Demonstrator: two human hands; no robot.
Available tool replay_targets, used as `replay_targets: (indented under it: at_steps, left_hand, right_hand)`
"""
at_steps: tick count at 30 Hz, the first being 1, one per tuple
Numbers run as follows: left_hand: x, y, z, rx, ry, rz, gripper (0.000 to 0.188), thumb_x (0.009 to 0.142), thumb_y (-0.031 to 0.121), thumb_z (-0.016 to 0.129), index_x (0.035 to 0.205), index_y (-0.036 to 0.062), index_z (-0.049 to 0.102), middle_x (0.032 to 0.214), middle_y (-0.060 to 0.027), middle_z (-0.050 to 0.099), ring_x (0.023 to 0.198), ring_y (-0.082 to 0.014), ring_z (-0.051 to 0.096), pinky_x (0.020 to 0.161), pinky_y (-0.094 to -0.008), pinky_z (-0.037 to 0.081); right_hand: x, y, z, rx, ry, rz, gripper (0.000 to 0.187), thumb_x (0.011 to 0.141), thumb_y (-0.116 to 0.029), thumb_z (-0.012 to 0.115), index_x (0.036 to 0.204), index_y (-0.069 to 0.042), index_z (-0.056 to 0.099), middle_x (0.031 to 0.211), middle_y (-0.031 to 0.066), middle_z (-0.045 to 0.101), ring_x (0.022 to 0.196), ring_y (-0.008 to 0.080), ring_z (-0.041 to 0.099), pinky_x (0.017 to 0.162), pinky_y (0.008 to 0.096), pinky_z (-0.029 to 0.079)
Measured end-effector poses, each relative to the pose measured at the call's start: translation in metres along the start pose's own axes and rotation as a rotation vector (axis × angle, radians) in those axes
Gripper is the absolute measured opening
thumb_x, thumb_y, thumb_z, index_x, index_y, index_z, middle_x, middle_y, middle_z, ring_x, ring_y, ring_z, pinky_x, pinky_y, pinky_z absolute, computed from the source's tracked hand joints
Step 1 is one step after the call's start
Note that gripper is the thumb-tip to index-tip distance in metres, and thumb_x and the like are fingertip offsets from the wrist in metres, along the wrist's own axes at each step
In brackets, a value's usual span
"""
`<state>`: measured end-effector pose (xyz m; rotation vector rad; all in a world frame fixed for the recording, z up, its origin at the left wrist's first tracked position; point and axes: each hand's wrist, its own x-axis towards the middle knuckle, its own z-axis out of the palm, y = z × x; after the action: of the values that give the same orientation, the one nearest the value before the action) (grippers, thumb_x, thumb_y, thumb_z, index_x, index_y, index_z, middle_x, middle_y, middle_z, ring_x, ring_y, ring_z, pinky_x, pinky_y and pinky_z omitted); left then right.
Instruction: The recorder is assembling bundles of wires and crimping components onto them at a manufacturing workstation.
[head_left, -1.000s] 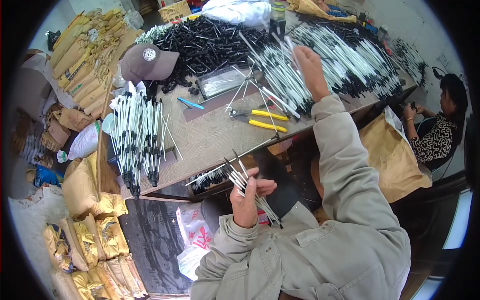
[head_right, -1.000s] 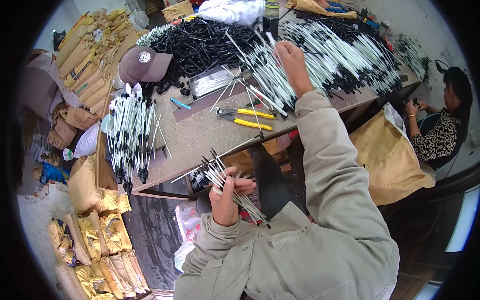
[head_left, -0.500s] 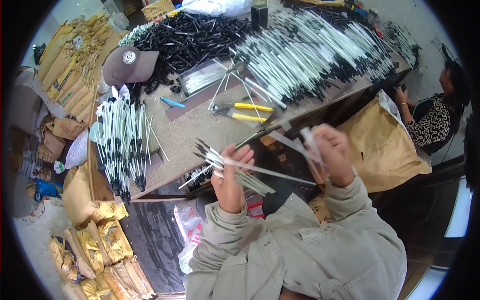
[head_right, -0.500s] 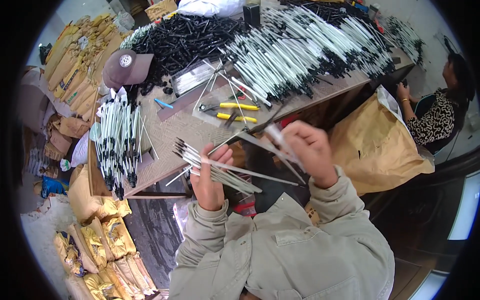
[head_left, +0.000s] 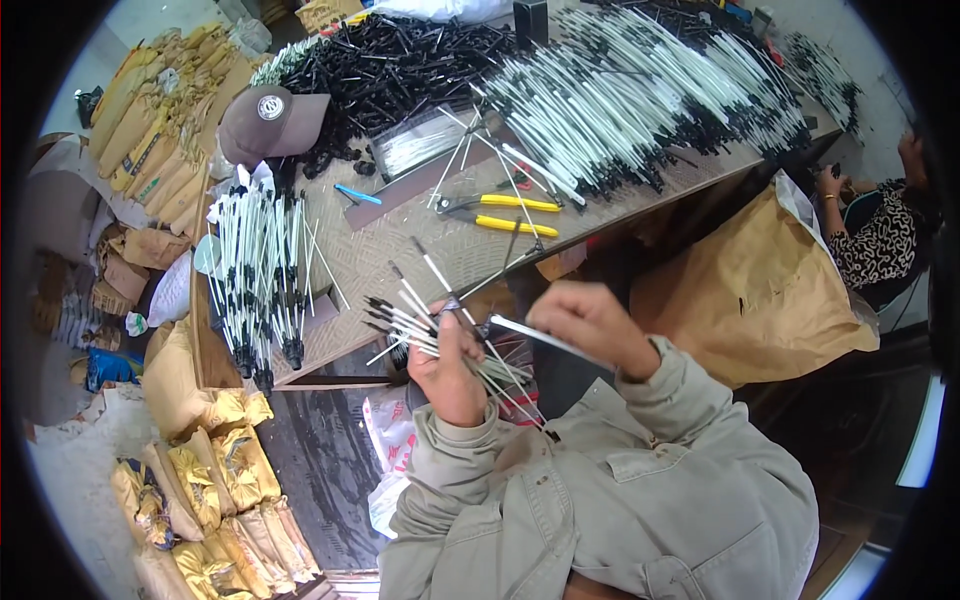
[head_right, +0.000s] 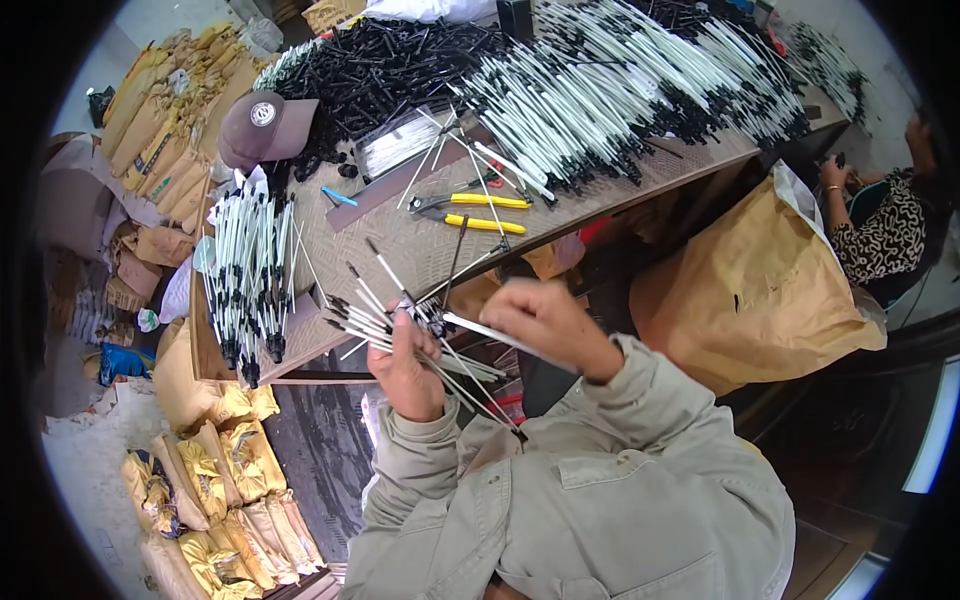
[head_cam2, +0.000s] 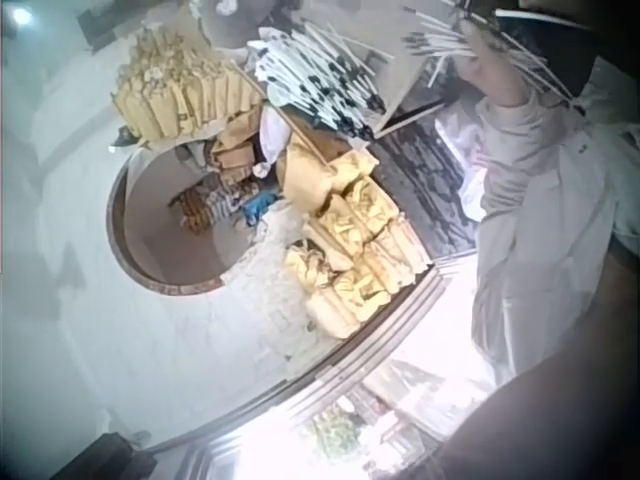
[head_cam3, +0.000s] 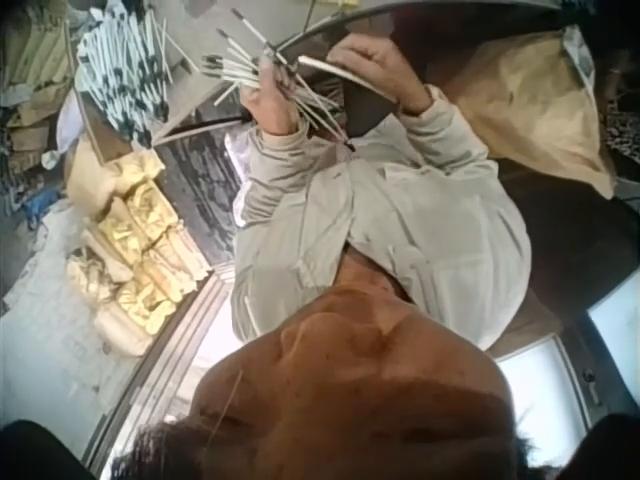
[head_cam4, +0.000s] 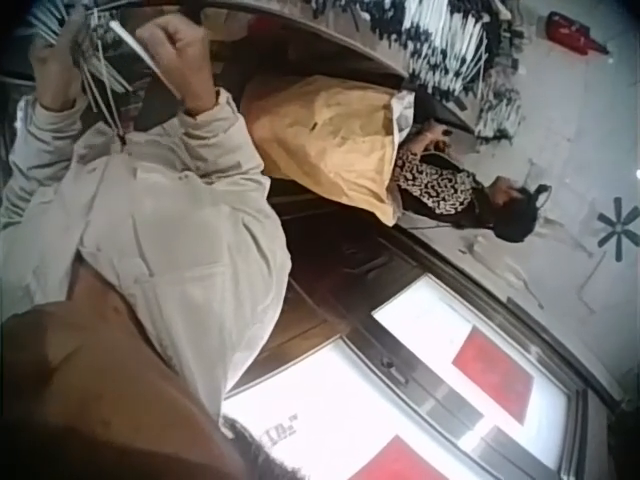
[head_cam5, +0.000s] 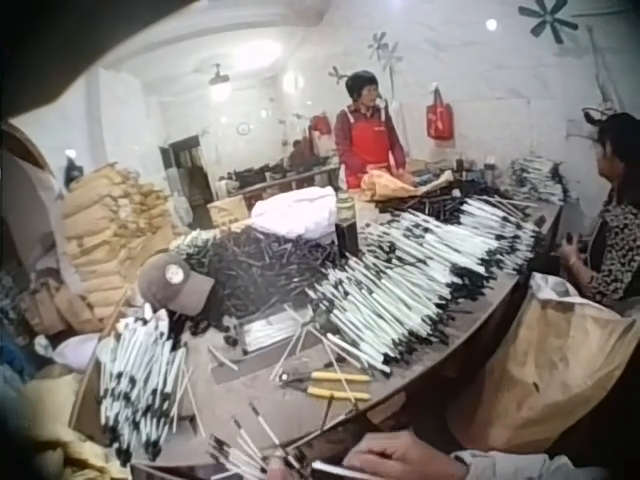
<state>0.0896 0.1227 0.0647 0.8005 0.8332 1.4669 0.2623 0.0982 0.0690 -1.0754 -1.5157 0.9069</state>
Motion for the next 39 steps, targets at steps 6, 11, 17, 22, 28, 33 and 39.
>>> replay_targets:
  at_steps: [6,11,17,22,28,33,39]
  left_hand:
    - [-0.010,0.030,-0.005,-0.216,0.030,0.004,0.025,0.089,0.008,0.049,0.114,0.0013,0.047,0.065,-0.0057,0.051,0.045,-0.0081,0.039,0.040,-0.0209,0.031]
    - [-0.039,0.050,-0.028,-0.176,-0.380,-0.024,0.025,0.090,0.009,0.043,0.113,0.0003,0.042,0.070,-0.0202,0.061,0.061,-0.0269,0.061,0.059,-0.0345,0.050]
    - [-0.049,0.037,-0.029,-0.054,-0.446,-0.077,0.022,0.093,0.013,0.040,0.105,-0.0038,0.048,0.095,-0.0237,0.061,0.087,-0.0331,0.062,0.079,-0.0410,0.050]
    - [-0.046,0.023,-0.032,0.054,-0.138,-0.223,0.021,0.095,0.019,0.040,0.103,0.0009,0.047,0.103,-0.0224,0.059,0.085,-0.0276,0.063,0.074,-0.0363,0.052]
    - [-0.054,0.020,-0.041,-0.040,0.021,-0.176,0.027,0.094,0.018,0.041,0.112,-0.0026,0.044,0.103,-0.0207,0.059,0.086,-0.0263,0.062,0.072,-0.0332,0.052]
    - [-0.040,0.036,-0.040,-0.120,0.122,-0.131,0.039,0.095,0.026,0.041,0.125,0.0006,0.038,0.111,-0.0219,0.055,0.099,-0.0293,0.058,0.083,-0.0403,0.048]
    - [-0.012,0.046,-0.041,-0.229,0.131,0.041,0.039,0.095,0.021,0.040,0.126,-0.0021,0.035,0.114,-0.0257,0.052,0.105,-0.0340,0.054,0.090,-0.0432,0.044]
  right_hand:
    - [0.106,0.047,-0.028,-0.790,0.367,-0.168,0.021,0.081,-0.021,0.058,0.080,-0.001,0.064,0.075,0.0154,0.062,0.060,0.0289,0.059,0.053,0.0379,0.045]
    - [0.144,0.065,-0.030,-1.270,0.122,0.153,0.025,0.075,-0.029,0.060,0.076,-0.004,0.063,0.071,0.0158,0.062,0.065,0.0324,0.061,0.054,0.0395,0.047]
    - [0.142,0.019,-0.023,-0.299,0.220,0.225,0.021,0.080,-0.020,0.057,0.079,0.001,0.059,0.057,0.0073,0.058,0.041,0.0118,0.051,0.040,0.0262,0.040]
    - [0.137,0.013,0.007,0.077,0.245,0.230,0.022,0.084,-0.020,0.055,0.079,0.001,0.057,0.055,0.0042,0.055,0.039,0.0078,0.046,0.037,0.0211,0.035]
    - [0.153,0.003,0.021,0.356,0.625,0.093,0.017,0.087,-0.018,0.055,0.076,-0.004,0.052,0.053,-0.0001,0.047,0.040,0.0042,0.039,0.037,0.0189,0.029]
    - [0.110,0.004,0.052,0.335,0.652,-0.124,0.016,0.088,-0.010,0.055,0.075,-0.004,0.047,0.054,0.0006,0.050,0.042,0.0042,0.042,0.037,0.0202,0.032]
    - [0.004,0.016,0.066,-0.235,0.467,-0.391,0.007,0.081,0.002,0.058,0.081,-0.001,0.052,0.058,0.0036,0.054,0.045,0.0072,0.049,0.042,0.0210,0.038]
